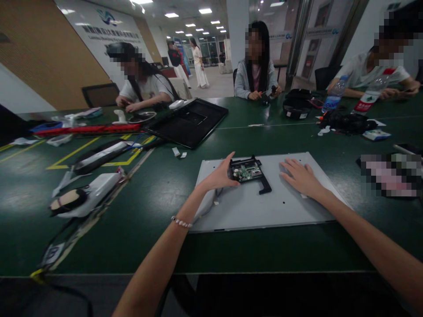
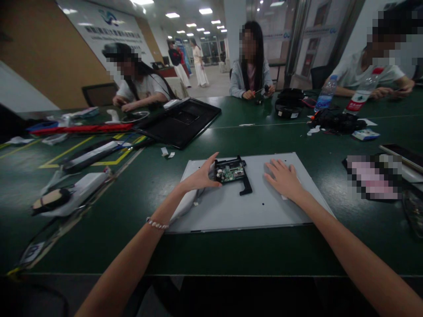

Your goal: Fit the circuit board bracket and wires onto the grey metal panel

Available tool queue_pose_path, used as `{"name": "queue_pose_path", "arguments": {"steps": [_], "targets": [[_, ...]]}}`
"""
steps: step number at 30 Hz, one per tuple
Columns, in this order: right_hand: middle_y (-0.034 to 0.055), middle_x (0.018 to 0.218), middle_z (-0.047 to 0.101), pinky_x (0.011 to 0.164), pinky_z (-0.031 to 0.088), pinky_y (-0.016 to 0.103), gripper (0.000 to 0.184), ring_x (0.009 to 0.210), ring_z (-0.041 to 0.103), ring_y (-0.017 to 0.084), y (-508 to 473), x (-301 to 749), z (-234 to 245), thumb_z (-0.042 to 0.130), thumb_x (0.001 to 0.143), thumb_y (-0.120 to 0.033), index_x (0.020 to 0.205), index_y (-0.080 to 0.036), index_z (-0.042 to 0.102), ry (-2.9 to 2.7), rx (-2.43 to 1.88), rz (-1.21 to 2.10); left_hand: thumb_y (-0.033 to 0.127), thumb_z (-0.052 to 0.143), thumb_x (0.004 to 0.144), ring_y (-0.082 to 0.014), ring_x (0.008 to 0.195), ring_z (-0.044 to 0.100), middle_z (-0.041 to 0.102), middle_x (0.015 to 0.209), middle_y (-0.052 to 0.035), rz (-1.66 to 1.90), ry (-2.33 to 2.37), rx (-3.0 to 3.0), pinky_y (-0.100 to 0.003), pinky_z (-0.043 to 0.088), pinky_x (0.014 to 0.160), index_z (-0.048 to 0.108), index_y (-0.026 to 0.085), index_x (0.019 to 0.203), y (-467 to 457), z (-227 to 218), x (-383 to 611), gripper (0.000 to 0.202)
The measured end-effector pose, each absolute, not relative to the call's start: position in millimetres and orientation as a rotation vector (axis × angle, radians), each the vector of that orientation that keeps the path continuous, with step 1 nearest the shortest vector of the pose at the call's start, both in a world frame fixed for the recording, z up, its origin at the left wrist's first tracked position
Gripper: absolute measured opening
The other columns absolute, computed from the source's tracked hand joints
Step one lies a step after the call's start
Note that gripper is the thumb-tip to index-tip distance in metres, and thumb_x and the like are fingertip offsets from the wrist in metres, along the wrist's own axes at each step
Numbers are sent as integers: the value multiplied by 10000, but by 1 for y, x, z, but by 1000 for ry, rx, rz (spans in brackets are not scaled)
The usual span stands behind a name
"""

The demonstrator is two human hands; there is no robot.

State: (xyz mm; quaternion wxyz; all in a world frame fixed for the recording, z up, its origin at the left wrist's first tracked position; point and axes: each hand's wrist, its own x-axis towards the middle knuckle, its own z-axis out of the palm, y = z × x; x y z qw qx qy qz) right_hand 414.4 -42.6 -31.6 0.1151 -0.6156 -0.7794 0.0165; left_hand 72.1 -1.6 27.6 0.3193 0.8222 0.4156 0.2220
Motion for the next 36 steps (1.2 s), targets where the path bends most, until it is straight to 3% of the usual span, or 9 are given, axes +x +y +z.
{"name": "queue_pose_path", "arguments": {"steps": [6, 17, 23, 27, 31, 36], "targets": [[121, 1548, 375, 1067, 289, 652, 562, 1422, 309, 357, -40, 418, -38, 277, 984, -493, 1460, -225, 410, -2304, -1777, 10, 331, 811, 588, -369, 1397, 317, 311, 1514, -210, 641, 980, 2147, -534, 230, 1151, 156, 184, 1530, -8, 28, 79, 1157], [143, 1504, 437, 1051, 289, 698, 540, 1396, 356, 375, -38, 419, -39, 318, 975, -484, 1425, -220, 456, -2170, -1679, 88, 285, 760, 613, -386, 1415, 267, 232, 1551, -194, 560, 858, 2178, -577, 243, 1144, 149, 206, 1537, -35, 34, 103, 1110], [103, 1527, 409, 1146, 305, 525, 603, 1407, 366, 294, -46, 404, -20, 405, 952, -518, 1492, -253, 351, -2128, -1354, 388, 269, 707, 631, -402, 1432, 222, 290, 1528, -184, 506, 826, 2172, -622, 227, 1136, 71, 234, 1560, -41, 34, 107, 1126], [57, 1598, 279, 1166, 276, 519, 689, 1446, 287, 293, -57, 388, -10, 461, 930, -540, 1536, -311, 227, -2207, -1224, 526, 347, 702, 674, -372, 1451, 201, 236, 1566, -169, 479, 827, 2223, -606, 203, 1153, 31, 250, 1561, -43, 36, 106, 1116], [46, 1630, 177, 1163, 260, 555, 777, 1462, 230, 321, -61, 383, -11, 498, 902, -571, 1552, -338, 143, -2275, -1241, 511, 408, 638, 759, -320, 1464, 196, 245, 1578, -137, 485, 1042, 2357, -520, 220, 1173, 205, 230, 1529, -16, 42, 73, 901], [55, 1645, 84, 1144, 283, 575, 925, 1465, 196, 364, -60, 383, -10, 568, 832, -627, 1562, -330, 84, -2345, -1300, 467, 302, 483, 841, -275, 1336, 430, 484, 1420, -150, 674, 1680, 2465, -452, 310, 1141, 463, 120, 1373, 43, 47, -11, 562]]}}
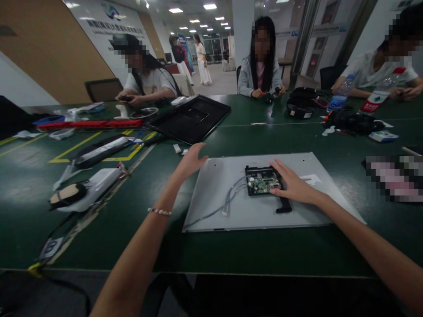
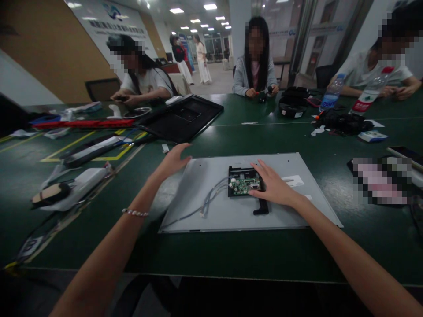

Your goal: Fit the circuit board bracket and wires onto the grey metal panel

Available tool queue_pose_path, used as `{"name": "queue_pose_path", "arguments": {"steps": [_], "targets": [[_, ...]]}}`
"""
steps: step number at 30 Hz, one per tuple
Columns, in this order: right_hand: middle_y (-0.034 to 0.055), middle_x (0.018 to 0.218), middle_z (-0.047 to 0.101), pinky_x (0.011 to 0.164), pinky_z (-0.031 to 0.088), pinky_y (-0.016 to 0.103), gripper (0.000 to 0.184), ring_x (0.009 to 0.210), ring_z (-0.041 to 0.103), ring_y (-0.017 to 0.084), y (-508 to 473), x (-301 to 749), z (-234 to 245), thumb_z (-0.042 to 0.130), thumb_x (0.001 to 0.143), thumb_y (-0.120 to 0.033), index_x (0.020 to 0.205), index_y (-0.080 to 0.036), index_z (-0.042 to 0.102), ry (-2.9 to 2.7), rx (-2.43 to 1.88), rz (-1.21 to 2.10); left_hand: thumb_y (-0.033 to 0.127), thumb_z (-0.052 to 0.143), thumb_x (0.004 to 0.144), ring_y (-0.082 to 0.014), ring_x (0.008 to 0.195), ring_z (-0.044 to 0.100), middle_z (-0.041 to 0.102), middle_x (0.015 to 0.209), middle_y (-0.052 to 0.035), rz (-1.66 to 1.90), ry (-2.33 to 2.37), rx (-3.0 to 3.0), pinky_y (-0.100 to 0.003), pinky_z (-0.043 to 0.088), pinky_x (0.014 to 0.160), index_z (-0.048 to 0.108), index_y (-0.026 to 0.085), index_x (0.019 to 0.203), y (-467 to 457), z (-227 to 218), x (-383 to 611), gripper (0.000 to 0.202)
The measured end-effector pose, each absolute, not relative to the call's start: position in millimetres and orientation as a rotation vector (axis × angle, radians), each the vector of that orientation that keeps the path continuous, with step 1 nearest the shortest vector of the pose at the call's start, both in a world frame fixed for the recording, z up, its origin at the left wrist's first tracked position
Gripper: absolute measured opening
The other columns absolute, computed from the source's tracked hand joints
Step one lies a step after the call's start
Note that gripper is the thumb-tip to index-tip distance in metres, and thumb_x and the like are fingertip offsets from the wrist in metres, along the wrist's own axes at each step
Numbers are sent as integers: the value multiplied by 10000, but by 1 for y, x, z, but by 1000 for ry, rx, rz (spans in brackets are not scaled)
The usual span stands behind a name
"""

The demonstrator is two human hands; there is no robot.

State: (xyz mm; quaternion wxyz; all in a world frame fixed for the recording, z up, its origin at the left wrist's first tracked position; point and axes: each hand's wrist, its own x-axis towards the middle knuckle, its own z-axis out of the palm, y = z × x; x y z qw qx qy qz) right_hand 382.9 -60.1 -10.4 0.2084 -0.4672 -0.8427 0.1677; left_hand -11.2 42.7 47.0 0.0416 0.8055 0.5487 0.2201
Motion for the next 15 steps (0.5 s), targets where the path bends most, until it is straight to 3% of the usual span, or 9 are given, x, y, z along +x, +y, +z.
{"name": "queue_pose_path", "arguments": {"steps": [4, 9, 15], "targets": [[101, 1625, 173, 1144, 284, 573, 958, 1455, 224, 371, -59, 381, -8, 587, 818, -626, 1566, -291, 92, -2359, -1273, 444, 188, 472, 783, -270, 1311, 455, 520, 1398, -140, 401, 1873, 2617, -412, 324, 1126, 520, 98, 1334, 77, 49, -78, 560], [118, 1583, 282, 1122, 321, 588, 963, 1412, 317, 383, -58, 380, -10, 615, 804, -607, 1563, -292, 112, -2343, -1262, 442, 218, 488, 803, -252, 1267, 503, 540, 1390, -141, -14, 1931, 2672, -323, 348, 1079, 556, 98, 1312, 98, 55, -114, 527], [108, 1578, 294, 1102, 344, 603, 934, 1398, 339, 390, -59, 380, -10, 608, 820, -577, 1562, -308, 108, -2341, -1266, 429, 244, 418, 899, -247, 1087, 607, 668, 1186, -150, -289, 2074, 2524, -304, 415, 953, 639, 126, 1198, 100, 52, -98, 390]]}}
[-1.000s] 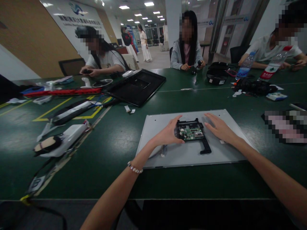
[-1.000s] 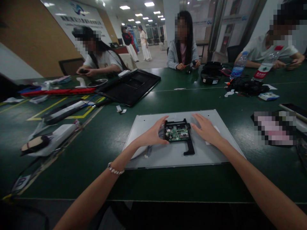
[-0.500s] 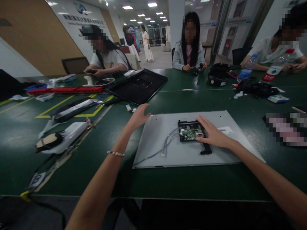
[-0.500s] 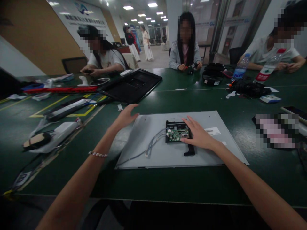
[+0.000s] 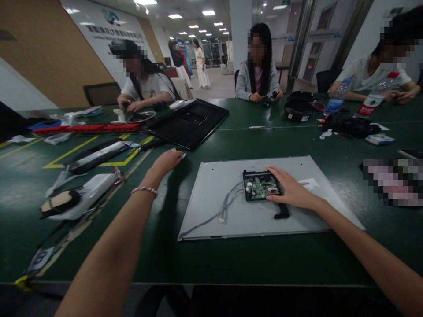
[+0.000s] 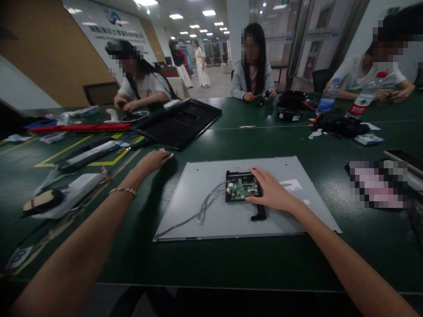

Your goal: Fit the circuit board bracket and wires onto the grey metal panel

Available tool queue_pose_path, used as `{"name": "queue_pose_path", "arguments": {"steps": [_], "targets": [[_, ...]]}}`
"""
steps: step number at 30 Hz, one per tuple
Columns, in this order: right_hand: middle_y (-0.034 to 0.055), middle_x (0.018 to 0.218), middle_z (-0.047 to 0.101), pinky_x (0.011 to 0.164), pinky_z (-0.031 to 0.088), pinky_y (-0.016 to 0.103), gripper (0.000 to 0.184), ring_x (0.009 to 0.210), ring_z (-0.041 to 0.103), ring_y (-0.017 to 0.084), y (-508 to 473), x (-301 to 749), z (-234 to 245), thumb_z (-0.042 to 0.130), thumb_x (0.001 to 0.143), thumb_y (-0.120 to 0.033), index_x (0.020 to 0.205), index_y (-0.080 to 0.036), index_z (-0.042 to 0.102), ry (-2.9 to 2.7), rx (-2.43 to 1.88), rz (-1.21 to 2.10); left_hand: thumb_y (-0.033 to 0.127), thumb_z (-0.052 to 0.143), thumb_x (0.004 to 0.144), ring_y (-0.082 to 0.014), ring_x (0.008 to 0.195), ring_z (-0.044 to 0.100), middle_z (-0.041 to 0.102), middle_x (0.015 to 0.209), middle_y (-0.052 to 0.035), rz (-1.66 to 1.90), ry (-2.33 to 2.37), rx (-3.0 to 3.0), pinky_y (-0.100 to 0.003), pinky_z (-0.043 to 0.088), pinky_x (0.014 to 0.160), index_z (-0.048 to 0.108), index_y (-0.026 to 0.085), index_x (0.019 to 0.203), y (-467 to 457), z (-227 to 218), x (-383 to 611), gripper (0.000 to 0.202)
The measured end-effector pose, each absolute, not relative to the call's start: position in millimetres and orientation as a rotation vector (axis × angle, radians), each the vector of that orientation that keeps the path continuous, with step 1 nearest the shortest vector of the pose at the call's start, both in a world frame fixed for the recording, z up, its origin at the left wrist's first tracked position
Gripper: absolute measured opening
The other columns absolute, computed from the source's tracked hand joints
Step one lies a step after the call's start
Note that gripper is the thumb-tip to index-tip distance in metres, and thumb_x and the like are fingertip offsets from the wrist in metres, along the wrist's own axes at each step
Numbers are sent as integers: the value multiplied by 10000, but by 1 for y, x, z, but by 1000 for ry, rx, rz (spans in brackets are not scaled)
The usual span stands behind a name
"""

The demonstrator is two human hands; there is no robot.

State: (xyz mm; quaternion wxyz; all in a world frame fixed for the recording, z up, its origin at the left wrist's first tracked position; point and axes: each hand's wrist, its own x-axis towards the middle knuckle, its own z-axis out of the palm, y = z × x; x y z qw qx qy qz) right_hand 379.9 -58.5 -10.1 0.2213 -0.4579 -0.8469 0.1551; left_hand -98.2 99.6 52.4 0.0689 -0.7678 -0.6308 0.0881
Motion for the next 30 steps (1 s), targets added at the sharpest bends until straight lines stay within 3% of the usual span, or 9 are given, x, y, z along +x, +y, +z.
{"name": "queue_pose_path", "arguments": {"steps": [6, 13, 25, 30], "targets": [[125, 1576, 296, 1116, 330, 577, 930, 1400, 339, 378, -57, 379, -11, 610, 814, -583, 1557, -276, 143, -2334, -1254, 435, 154, 359, 904, -271, 987, 637, 690, 1067, -196, 242, -1948, -2140, -320, 446, 858, 681, 91, 1076, 90, 49, -81, 370], [130, 1572, 299, 1109, 331, 595, 929, 1397, 344, 377, -56, 380, -13, 605, 818, -601, 1554, -280, 139, -2327, -1251, 438, 156, 327, 914, -263, 930, 653, 694, 1006, -204, 318, -1911, -2112, -302, 461, 779, 675, 85, 1039, 77, 51, -66, 376], [127, 1580, 283, 1118, 328, 596, 923, 1405, 331, 375, -59, 382, -14, 588, 823, -618, 1553, -275, 137, -2318, -1259, 457, 146, 349, 891, -293, 920, 664, 705, 973, -196, 344, -1844, -2212, -340, 456, 772, 693, 112, 971, 29, 55, -19, 356], [137, 1565, 314, 1121, 326, 582, 929, 1401, 340, 372, -60, 381, -11, 597, 817, -607, 1553, -259, 149, -2304, -1258, 455, 118, 382, 866, -284, 925, 658, 720, 929, -179, 355, -1763, -2198, -385, 410, 867, 696, 117, 856, 23, 60, 3, 315]]}}
